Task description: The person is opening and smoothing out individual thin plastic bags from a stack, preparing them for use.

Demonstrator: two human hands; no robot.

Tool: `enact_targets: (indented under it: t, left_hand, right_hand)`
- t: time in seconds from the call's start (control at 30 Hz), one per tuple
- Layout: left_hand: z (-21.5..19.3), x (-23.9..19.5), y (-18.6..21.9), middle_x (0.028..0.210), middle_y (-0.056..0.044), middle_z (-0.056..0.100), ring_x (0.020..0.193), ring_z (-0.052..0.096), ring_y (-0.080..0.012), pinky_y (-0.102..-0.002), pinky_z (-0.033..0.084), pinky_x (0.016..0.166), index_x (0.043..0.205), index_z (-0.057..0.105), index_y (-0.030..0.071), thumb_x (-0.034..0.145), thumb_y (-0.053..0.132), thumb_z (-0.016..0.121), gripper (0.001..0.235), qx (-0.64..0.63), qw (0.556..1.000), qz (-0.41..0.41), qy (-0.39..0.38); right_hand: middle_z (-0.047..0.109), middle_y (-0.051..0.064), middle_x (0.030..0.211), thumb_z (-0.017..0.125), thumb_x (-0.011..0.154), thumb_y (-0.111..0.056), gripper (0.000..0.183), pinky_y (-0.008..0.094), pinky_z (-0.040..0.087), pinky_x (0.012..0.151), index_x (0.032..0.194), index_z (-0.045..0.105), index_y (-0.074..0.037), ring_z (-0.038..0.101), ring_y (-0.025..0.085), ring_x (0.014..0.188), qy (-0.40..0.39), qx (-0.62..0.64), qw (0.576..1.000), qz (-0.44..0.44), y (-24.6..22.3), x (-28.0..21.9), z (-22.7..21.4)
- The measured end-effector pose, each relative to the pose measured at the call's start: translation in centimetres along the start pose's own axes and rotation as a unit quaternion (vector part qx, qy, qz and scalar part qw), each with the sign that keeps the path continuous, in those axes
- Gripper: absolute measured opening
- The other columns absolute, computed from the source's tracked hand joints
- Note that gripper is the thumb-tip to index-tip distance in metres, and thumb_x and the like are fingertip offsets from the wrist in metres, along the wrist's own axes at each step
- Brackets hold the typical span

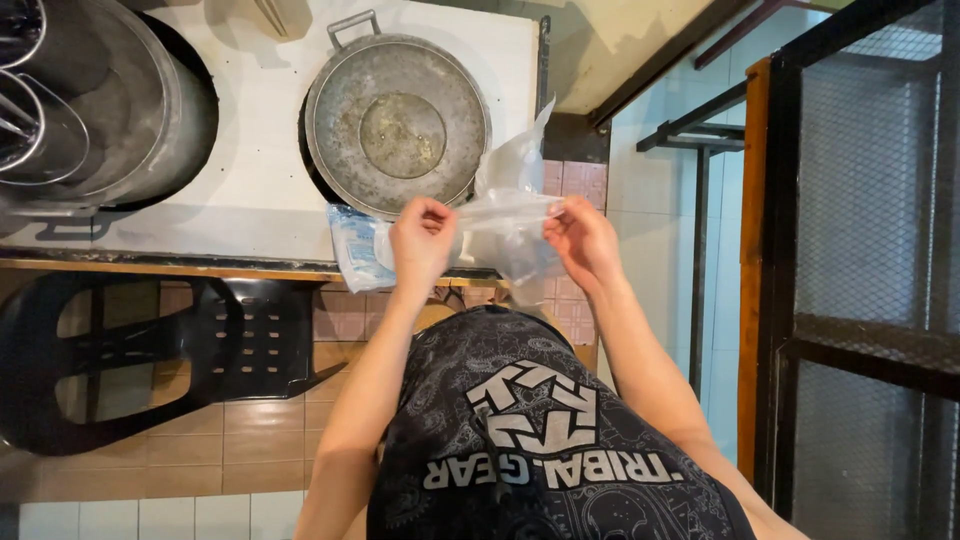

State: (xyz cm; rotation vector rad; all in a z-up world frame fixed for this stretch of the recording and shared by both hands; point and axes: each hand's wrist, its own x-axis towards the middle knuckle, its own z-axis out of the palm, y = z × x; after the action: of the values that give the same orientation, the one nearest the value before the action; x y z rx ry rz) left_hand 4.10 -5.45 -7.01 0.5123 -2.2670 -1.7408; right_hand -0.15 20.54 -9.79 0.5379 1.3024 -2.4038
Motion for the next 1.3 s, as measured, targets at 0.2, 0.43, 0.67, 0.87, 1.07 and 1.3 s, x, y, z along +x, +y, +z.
enact_targets:
  t: [0.2,0.43,0.67,0.87,1.07,1.3]
  left_hand:
    - [2.3,-2.4,-0.3,0.103,-0.013,0.068,0.096,0.066,-0.0335,-0.047,0.054,0.087,0.107,0.071,0.005,0.085,0.046,0.079,0.048,-0.028,0.893,0.447,0.048]
    - [2.4,0.9,0.1,0.106,0.001,0.065,0.111,0.062,-0.0250,-0.053,0.040,0.110,0.097,0.069,0.017,0.088,0.019,0.078,0.012,0.160,0.858,0.484,-0.058]
    - [2.7,1.7,1.9,0.087,-0.001,0.073,0.091,0.068,-0.0184,-0.039,0.049,0.095,0.093,0.069,0.012,0.102,0.024,0.066,0.015,-0.099,0.918,0.264,-0.277]
    - [5.3,-0.1,0.2,0.057,0.010,0.039,0.048,0.044,-0.0022,-0.021,0.052,0.074,0.093,0.056,0.014,0.106,0.032,0.057,0.022,-0.576,0.732,-0.284,-0.228]
    - [7.5,2.0,3.7,0.055,0.013,0.032,0.043,0.037,0.0000,-0.010,0.034,0.046,0.082,0.057,0.020,0.098,0.037,0.069,0.027,-0.560,0.715,-0.379,-0.177]
    - [20.9,7.2,-19.8,0.072,-0.005,0.065,0.062,0.066,-0.0129,-0.025,0.055,0.058,0.097,0.068,0.012,0.096,0.027,0.071,0.015,-0.363,0.862,-0.352,0.047]
  right_hand:
    - [0.073,0.014,0.090,0.061,0.103,-0.021,0.015,0.028,0.066,0.070,0.096,0.062,-0.008,0.077,0.021,0.076,-0.021,0.007,1.000,0.006,-0.3,-0.9,0.6]
    - [0.070,0.011,0.097,0.058,0.104,-0.027,0.020,0.028,0.066,0.067,0.100,0.060,-0.007,0.075,0.020,0.076,-0.070,0.017,0.997,0.009,-2.4,-1.0,0.8]
    - [0.039,0.016,0.155,0.085,0.081,-0.036,0.069,0.042,0.034,0.114,0.130,0.047,-0.004,0.040,0.031,0.142,-0.250,-0.415,0.797,-0.360,-8.8,-3.5,4.7]
    - [0.051,0.006,0.074,0.062,0.093,-0.026,0.022,0.029,0.044,0.059,0.094,0.055,-0.006,0.053,0.017,0.066,-0.282,0.073,0.956,-0.028,-2.1,-0.1,-3.0]
    - [0.058,-0.003,0.071,0.066,0.100,-0.028,0.021,0.024,0.049,0.064,0.087,0.059,-0.013,0.060,0.013,0.064,-0.106,0.145,0.979,0.095,-3.7,3.7,-0.5]
    - [0.057,-0.004,0.087,0.075,0.098,-0.026,0.018,0.017,0.049,0.069,0.095,0.063,-0.012,0.060,0.008,0.077,0.019,-0.200,0.979,0.020,2.9,18.6,-4.3]
